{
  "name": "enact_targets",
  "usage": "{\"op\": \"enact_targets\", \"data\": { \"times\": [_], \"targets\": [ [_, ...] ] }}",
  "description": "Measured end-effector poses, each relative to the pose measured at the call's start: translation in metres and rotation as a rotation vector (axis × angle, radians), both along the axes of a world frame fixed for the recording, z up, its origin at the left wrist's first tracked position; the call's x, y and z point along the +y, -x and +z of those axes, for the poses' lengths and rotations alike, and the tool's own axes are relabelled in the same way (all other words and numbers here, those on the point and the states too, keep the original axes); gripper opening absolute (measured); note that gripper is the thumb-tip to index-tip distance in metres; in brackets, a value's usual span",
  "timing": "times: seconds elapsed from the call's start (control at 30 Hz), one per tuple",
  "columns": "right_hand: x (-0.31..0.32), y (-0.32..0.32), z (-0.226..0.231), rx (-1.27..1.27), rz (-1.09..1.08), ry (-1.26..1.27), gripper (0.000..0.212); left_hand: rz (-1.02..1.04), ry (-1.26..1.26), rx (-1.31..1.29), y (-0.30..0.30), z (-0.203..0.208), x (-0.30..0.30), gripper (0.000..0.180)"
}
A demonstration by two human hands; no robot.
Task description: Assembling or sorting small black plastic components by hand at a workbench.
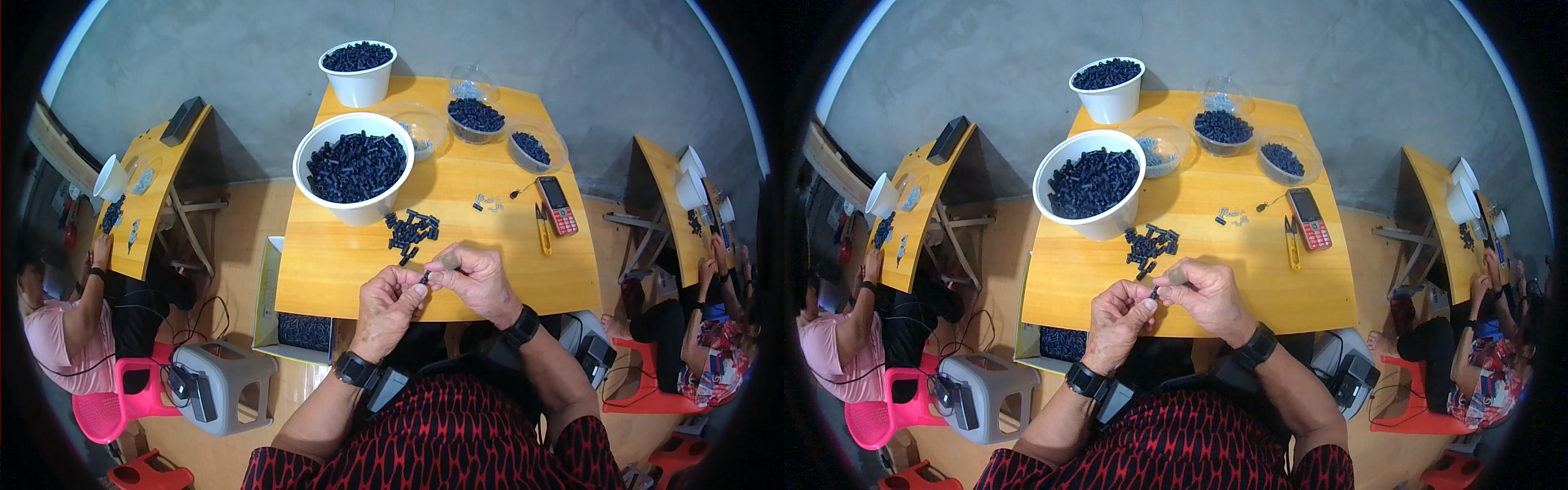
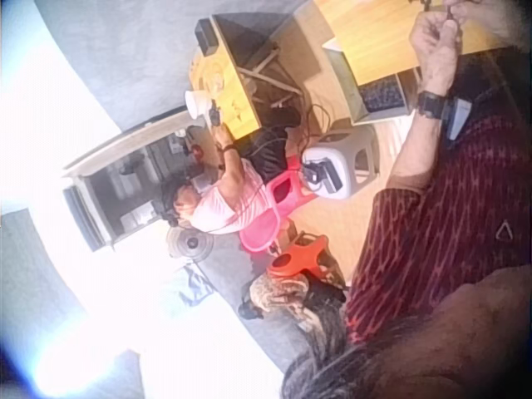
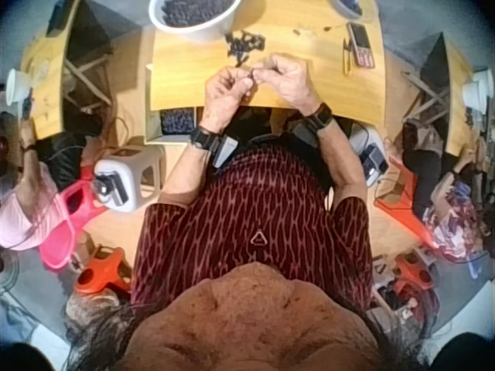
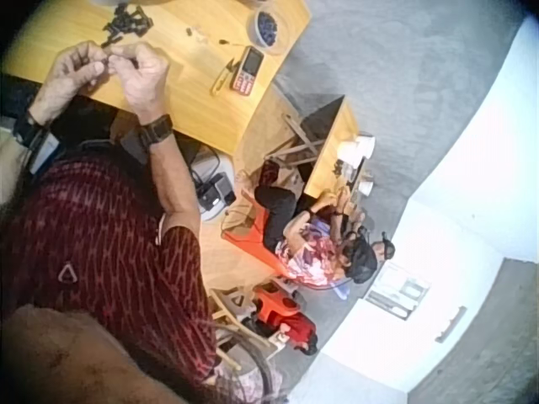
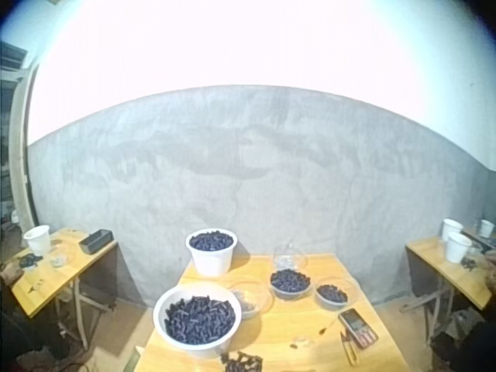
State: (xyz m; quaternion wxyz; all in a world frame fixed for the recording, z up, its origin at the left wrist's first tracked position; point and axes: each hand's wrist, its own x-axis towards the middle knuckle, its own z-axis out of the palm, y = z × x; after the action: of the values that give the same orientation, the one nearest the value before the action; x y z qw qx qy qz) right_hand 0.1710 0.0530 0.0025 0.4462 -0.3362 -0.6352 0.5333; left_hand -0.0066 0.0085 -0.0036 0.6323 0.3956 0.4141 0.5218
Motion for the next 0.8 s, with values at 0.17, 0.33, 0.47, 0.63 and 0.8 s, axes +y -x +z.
{"op": "enact_targets", "data": {
  "times": [0.17, 0.33, 0.47, 0.63, 0.8],
  "targets": [
    [0.002, -0.002, 0.006, -0.096, 0.053, -0.022, 0.006, 0.011, 0.009, 0.028, 0.0, -0.001, -0.002, 0.008],
    [-0.007, -0.003, 0.009, -0.099, 0.049, -0.027, 0.01, -0.01, 0.008, 0.011, 0.001, -0.001, -0.003, 0.008],
    [-0.008, -0.005, 0.01, -0.119, 0.073, -0.075, 0.008, -0.017, 0.035, 0.016, 0.0, 0.001, -0.004, 0.008],
    [-0.013, -0.004, 0.012, -0.022, 0.016, 0.006, 0.01, 0.011, 0.084, -0.041, -0.002, 0.004, -0.002, 0.006],
    [-0.016, -0.001, 0.029, -0.22, -0.005, -0.198, 0.022, 0.033, 0.076, -0.106, 0.0, -0.002, 0.0, 0.004]
  ]
}}
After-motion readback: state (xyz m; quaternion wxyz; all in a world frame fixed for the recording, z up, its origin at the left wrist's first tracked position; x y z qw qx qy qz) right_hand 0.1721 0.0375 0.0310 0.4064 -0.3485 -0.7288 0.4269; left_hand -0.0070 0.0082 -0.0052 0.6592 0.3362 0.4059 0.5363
